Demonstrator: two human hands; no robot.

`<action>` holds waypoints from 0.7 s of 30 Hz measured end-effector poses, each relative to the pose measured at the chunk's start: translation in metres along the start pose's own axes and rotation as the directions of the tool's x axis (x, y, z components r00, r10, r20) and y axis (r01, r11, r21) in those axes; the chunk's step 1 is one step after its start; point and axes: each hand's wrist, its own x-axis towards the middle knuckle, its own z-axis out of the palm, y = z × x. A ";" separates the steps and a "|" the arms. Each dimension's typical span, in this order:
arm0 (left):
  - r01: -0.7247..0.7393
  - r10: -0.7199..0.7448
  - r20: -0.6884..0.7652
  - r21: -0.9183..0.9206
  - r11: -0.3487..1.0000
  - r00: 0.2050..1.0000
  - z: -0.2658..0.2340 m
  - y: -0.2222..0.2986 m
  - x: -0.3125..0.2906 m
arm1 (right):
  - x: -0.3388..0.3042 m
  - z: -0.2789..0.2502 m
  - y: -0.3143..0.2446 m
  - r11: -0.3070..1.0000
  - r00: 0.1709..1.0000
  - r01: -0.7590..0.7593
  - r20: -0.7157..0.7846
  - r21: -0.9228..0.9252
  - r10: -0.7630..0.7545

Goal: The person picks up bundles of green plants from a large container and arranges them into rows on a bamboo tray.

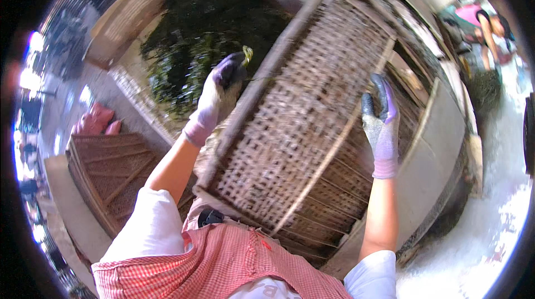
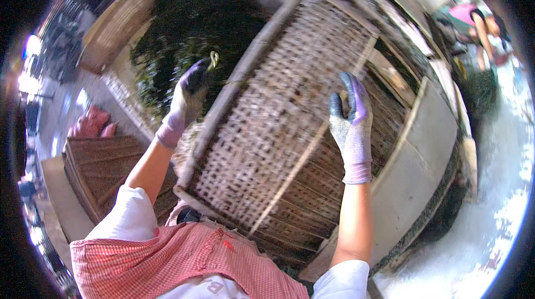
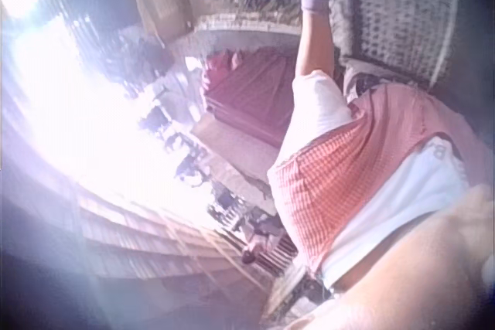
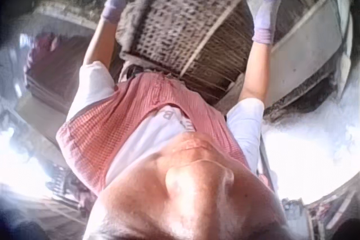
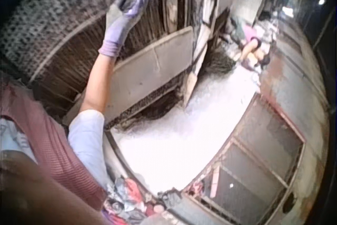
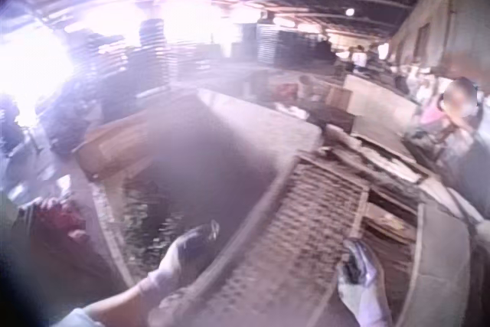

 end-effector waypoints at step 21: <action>0.744 -0.792 0.080 -0.409 0.528 0.606 -0.452 -0.163 0.046 | 0.132 0.582 -0.162 0.779 0.632 -0.419 0.467 -0.465 0.619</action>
